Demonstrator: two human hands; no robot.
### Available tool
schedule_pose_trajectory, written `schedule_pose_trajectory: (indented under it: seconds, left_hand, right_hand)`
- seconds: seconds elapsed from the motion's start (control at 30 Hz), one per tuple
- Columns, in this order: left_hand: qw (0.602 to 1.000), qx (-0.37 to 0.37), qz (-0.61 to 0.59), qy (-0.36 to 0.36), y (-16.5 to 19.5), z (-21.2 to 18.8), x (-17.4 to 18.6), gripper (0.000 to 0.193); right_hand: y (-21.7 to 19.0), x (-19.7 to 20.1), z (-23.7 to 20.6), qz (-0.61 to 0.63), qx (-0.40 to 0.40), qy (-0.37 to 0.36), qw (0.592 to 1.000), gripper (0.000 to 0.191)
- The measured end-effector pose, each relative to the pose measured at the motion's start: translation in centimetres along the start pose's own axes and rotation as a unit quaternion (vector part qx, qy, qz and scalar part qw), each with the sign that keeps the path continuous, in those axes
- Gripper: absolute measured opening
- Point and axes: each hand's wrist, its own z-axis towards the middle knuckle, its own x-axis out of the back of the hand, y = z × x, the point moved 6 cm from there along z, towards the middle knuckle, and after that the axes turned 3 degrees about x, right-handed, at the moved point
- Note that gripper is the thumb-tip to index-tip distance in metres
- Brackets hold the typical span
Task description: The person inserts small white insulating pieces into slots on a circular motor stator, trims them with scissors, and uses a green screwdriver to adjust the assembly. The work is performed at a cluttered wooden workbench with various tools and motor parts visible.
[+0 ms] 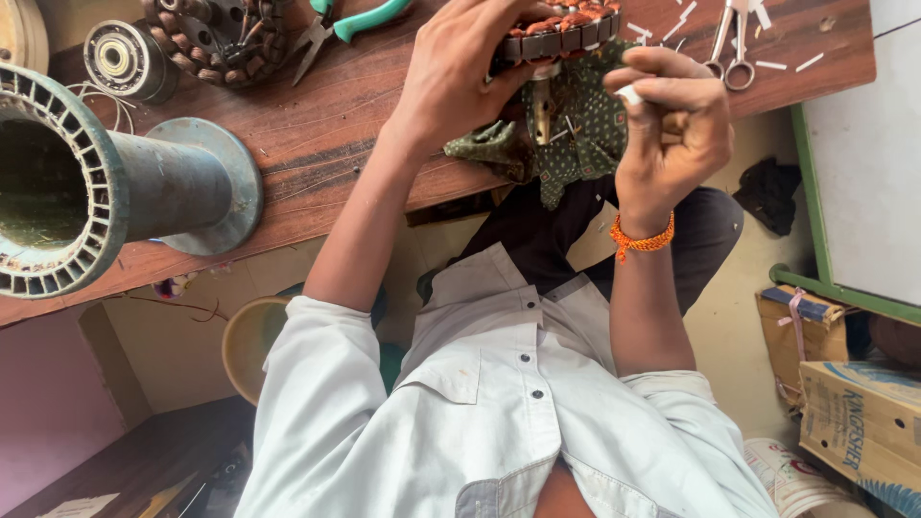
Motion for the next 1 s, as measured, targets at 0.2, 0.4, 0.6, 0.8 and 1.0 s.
schedule_pose_trajectory:
  seconds: [0.2, 0.4, 0.6, 0.8, 1.0]
  left_hand:
    - [0.999, 0.020, -0.023, 0.039, -0.8, 0.3, -0.7, 0.054]
    - [0.982, 0.018, -0.173, 0.068, -0.1, 0.8, -0.9, 0.077]
    - [0.970, 0.067, -0.232, 0.036, 0.8, 0.4, -1.4, 0.071]
    - [0.983, 0.075, -0.168, 0.026, 1.8, 1.1, -0.5, 0.056]
    - [0.980, 0.088, -0.177, 0.002, 0.8, 1.8, -0.7, 0.046]
  right_hand:
    - [-0.6, -1.0, 1.5, -0.185, 0.127, -0.084, 0.971, 0.010]
    - [0.3, -1.4, 1.4, -0.245, 0.128, -0.084, 0.957, 0.016]
    - [2.2, -1.4, 0.1, -0.186, 0.023, -0.045, 0.981, 0.014]
    - [2.0, -2.9, -1.1, -0.103, 0.018, -0.016, 0.994, 0.015]
    - [3.4, -2.9, -1.2, -0.052, -0.015, -0.014, 0.998, 0.016]
